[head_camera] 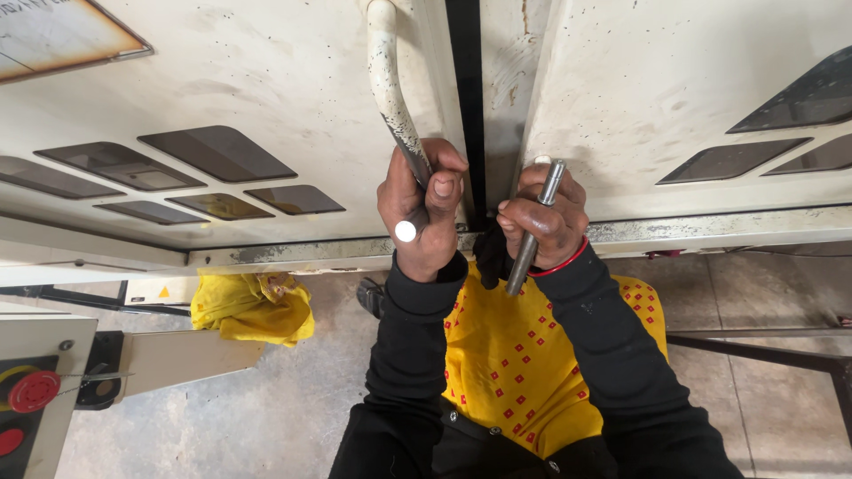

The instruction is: The person opens a machine door using two metal rods, reaches inside to adjust a component, and closes the door. They then press a green button on the control panel and place the rods into a nearby tool tray.

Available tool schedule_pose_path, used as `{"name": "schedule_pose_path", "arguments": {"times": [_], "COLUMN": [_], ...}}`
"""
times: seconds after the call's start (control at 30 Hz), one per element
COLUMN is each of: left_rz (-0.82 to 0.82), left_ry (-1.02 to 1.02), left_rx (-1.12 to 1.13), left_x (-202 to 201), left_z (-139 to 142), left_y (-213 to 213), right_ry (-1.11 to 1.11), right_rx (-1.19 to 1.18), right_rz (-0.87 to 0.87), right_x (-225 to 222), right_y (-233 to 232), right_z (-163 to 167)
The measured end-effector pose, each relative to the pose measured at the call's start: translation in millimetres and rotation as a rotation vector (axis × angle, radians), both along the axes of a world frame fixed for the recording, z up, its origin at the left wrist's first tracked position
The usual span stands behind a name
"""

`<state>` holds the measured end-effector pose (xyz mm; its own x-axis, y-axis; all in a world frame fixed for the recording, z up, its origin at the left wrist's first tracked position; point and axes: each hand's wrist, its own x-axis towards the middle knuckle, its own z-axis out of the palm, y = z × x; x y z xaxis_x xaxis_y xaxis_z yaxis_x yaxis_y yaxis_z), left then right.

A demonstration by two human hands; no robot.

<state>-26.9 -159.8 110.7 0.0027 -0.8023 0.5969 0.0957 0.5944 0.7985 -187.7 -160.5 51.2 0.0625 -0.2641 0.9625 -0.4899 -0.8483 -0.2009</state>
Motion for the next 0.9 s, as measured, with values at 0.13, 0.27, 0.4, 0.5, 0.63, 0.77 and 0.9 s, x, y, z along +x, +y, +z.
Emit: {"name": "schedule_pose_path", "arguments": {"times": [0.13, 0.27, 0.4, 0.5, 0.63, 0.77, 0.9], "left_rz": [0.005, -0.011, -0.020, -0.001, -0.004, -0.005, -0.002], "left_ry": [0.016, 0.053, 0.080, 0.077, 0.087, 0.090, 0.090], "left_rx": [-0.030, -0.010, -0.012, -0.028, -0.025, -0.023, -0.020], "left_x": [-0.9, -2.2, -2.9, -3.7, -4.4, -4.6, -4.4], "left_z": [-0.2, -1.4, -2.3, -2.3, -1.7, -1.5, -2.1], "left_y": [-0.2, -0.6, -1.5, -0.7, 0.1, 0.0, -0.6], "right_ry": [0.002, -0.012, -0.014, -0.014, -0.009, -0.008, 0.007], "right_rx": [-0.015, -0.030, -0.021, -0.032, -0.019, -0.008, -0.026], "right_rz": [-0.014, -0.007, 0.011, 0.007, 0.010, 0.006, -0.006], "right_x": [0.4, 1.4, 1.6, 1.7, 1.8, 2.2, 1.6], "right_y": [-0.6, -2.1, -1.8, -1.9, -1.5, -1.1, -2.2], "right_z": [0.7, 1.4, 1.7, 2.0, 1.9, 1.3, 1.0]}}
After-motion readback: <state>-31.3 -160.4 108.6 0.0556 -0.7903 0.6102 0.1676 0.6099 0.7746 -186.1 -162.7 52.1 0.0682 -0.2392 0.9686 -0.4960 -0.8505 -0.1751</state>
